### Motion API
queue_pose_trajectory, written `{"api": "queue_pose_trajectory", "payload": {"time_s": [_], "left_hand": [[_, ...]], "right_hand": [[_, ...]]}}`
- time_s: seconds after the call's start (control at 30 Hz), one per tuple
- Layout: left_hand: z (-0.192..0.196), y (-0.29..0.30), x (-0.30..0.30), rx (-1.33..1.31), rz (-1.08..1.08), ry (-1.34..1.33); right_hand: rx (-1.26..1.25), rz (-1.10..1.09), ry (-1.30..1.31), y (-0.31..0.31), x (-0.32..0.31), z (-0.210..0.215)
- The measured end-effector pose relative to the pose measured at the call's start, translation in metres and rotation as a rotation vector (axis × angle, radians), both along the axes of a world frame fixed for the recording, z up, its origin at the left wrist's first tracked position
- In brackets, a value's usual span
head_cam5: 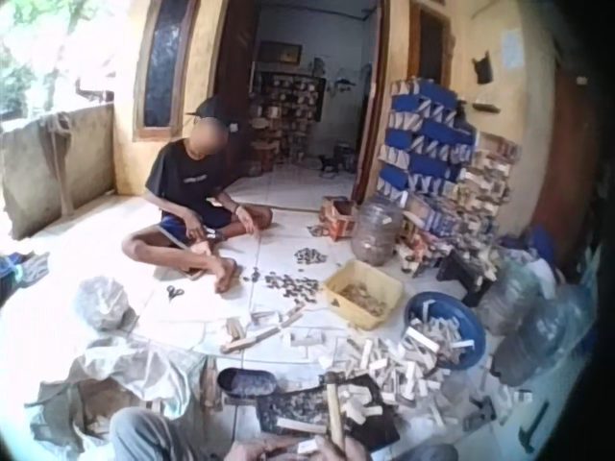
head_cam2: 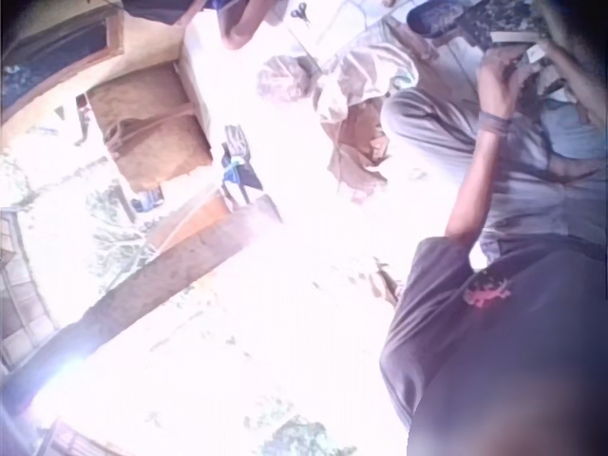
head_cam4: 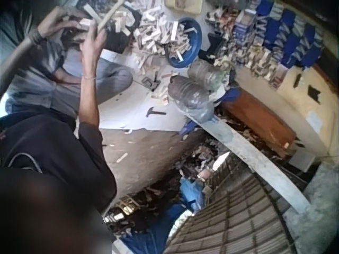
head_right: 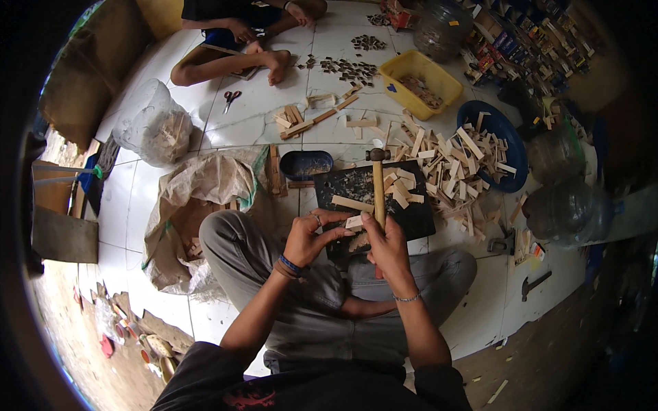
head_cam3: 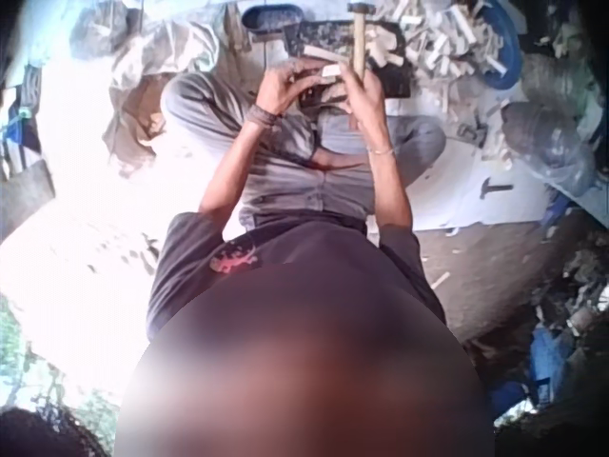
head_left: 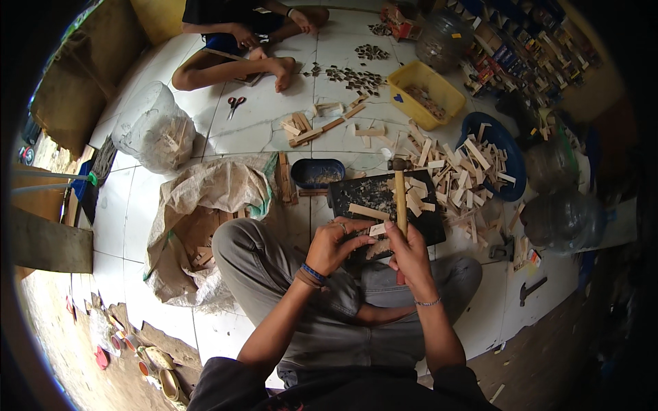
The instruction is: The person sits on the floor and uses a hammer to split small wooden pieces on a black cutting board. They repeatedly pick up wood from a sack, split it into smaller pieces, and place the finished pieces into a blue bowl.
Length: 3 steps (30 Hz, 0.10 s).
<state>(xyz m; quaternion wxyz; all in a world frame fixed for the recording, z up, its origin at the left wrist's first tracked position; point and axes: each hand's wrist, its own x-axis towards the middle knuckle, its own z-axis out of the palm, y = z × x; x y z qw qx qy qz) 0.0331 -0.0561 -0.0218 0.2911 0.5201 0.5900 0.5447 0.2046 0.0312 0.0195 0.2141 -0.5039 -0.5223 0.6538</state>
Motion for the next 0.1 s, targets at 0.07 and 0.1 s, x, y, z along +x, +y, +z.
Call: {"api": "queue_pose_trajectory", "payload": {"time_s": [0.07,0.1], "left_hand": [[-0.0012,0.0000,0.0002,0.014,-0.009,-0.021],[-0.0020,0.0006,0.0001,0.018,-0.020,-0.026]], "right_hand": [[-0.002,0.003,-0.004,0.0005,0.0016,-0.0021],[-0.006,0.002,-0.006,0.0012,0.0024,-0.0034]]}}
